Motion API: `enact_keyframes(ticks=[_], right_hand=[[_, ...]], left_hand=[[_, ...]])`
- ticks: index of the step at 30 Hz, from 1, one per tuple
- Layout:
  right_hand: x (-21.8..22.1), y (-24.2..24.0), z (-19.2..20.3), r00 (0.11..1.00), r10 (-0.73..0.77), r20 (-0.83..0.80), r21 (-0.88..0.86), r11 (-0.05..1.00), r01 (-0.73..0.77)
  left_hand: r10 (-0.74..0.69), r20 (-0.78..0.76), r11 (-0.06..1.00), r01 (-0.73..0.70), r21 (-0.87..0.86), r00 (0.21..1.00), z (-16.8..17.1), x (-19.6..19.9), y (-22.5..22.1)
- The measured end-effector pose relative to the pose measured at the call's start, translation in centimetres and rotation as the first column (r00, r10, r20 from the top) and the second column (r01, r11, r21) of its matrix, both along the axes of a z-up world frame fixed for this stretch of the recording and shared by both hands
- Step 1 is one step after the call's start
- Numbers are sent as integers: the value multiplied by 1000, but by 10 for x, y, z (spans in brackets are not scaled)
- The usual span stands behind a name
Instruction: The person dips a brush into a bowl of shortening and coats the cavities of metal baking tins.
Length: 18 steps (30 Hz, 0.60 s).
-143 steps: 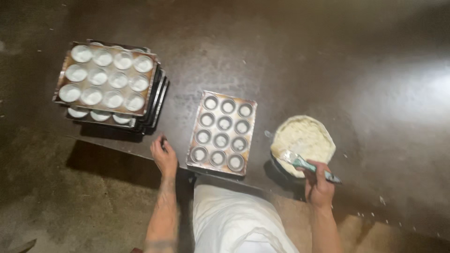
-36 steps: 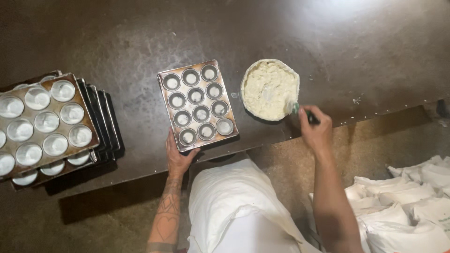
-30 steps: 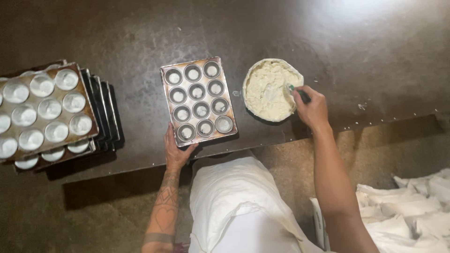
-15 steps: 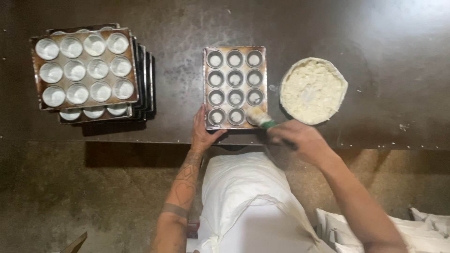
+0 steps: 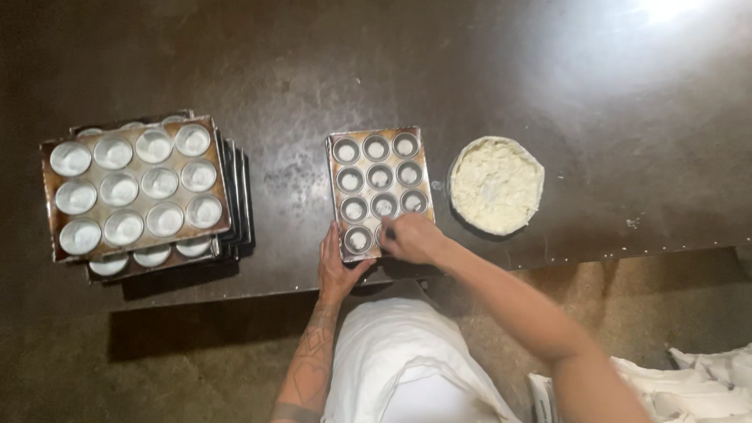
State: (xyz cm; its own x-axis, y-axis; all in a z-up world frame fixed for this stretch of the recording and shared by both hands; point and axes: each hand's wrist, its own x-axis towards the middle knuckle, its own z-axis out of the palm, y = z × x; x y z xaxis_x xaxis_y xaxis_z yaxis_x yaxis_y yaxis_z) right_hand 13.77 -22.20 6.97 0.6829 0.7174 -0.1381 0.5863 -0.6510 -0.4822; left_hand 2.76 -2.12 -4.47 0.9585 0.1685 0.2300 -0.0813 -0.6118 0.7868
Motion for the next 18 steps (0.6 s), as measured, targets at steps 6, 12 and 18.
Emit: enact_keyframes(ticks=[6, 12, 18], right_hand=[[-7, -12, -61, 351, -478, -805, 166, 387, 907], [-59, -48, -23, 167, -82, -983, 166, 20, 986], [-40, -165, 62, 624, -772, -119, 275, 579, 768]], left_hand=[[-7, -27, 1000, 7, 15, 1000, 1, 2, -1], [17, -73, 1000, -16, 16, 997, 2, 4, -4], [19, -71, 1000, -18, 16, 997, -1, 4, -4]])
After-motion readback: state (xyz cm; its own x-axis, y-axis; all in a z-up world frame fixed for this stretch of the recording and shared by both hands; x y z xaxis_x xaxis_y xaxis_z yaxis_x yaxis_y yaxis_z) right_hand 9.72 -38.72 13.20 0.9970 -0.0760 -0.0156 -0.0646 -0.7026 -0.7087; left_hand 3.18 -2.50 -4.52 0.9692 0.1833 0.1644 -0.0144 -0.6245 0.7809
